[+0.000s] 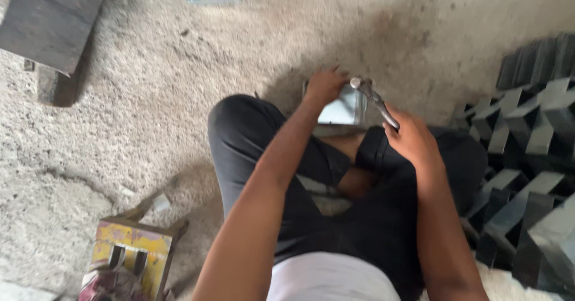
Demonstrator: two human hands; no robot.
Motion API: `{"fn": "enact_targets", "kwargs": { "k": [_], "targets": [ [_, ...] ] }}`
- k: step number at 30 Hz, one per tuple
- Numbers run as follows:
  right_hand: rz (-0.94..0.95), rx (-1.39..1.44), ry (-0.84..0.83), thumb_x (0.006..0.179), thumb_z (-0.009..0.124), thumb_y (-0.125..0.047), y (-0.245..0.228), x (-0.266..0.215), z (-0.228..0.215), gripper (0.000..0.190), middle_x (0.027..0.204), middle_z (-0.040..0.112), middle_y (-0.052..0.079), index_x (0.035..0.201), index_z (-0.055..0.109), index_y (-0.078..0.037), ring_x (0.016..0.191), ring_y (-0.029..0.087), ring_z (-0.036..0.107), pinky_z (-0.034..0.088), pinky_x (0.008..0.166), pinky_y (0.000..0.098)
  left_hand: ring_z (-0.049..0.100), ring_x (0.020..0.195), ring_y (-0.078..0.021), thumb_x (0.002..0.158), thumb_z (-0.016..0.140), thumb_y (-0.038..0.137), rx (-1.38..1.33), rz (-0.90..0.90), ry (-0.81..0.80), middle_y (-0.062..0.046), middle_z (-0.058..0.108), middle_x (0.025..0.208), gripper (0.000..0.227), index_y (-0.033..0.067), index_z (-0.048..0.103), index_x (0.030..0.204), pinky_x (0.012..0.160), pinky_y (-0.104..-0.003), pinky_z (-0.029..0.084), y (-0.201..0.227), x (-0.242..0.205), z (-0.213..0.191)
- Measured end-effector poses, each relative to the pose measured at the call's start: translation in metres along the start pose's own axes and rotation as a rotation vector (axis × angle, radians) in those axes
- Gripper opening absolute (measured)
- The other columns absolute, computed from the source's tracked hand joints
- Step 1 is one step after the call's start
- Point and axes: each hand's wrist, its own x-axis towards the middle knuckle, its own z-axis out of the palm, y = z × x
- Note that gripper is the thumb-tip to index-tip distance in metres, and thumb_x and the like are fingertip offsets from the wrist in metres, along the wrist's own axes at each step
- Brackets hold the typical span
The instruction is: The person sits cross-legged on the floor and uses a hammer to strike a small metal box placed on a metal block. They repeatedly hit the box to shape it, occasionally adjusting its position or flipping it over to work on different sides.
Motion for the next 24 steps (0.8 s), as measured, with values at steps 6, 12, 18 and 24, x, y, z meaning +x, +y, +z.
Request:
{"fn": "enact_targets", "kwargs": {
  "k": [6,12,18,24],
  "targets": [
    [-0.242,0.025,0.269,0.095,0.076,-0.008,-0.016,-0.018,-0.036,0.054,0.105,0.070,0.023,0.147,0.059,-0.008,0.088,0.036,0.072,0.055,0.075,0.0427,0.048,0.140,-0.0262,0.099,0.050,0.009,0.052,0.025,0.011,0.009,0.055,0.149,0.052,0.0427,0.059,0.138,0.111,-0.056,0.038,0.002,-0.002,0.009],
    [-0.182,0.009,0.209,0.095,0.076,-0.009,-0.003,-0.010,-0.013,0.054,0.094,0.068,0.022,0.147,0.059,-0.008,0.080,0.034,0.070,0.054,0.074,0.0423,0.045,0.141,-0.0264,0.098,0.049,0.011,0.061,0.026,0.005,0.010,0.053,0.150,0.053,0.0450,0.058,0.138,0.113,-0.058,0.035,0.007,-0.003,0.002],
    [0.009,0.061,0.023,0.091,0.078,-0.012,0.027,-0.017,-0.001,0.054,0.087,0.069,0.018,0.143,0.062,-0.009,0.067,0.026,0.066,0.053,0.064,0.0373,0.055,0.133,-0.0259,0.100,0.052,0.016,0.044,0.000,0.023,0.010,0.059,0.146,0.047,0.0402,0.059,0.139,0.108,-0.054,0.043,0.005,0.008,0.014],
    [0.444,0.784,0.238,0.099,0.073,-0.017,0.031,-0.034,0.051,0.055,0.076,0.056,-0.001,0.151,0.057,-0.016,0.054,0.007,0.049,0.040,0.043,0.0257,0.064,0.120,-0.0256,0.096,0.049,0.009,0.052,0.027,0.136,0.006,0.064,0.140,0.051,0.0389,0.060,0.136,0.094,-0.051,0.049,0.003,0.002,0.016]
  ]
}}
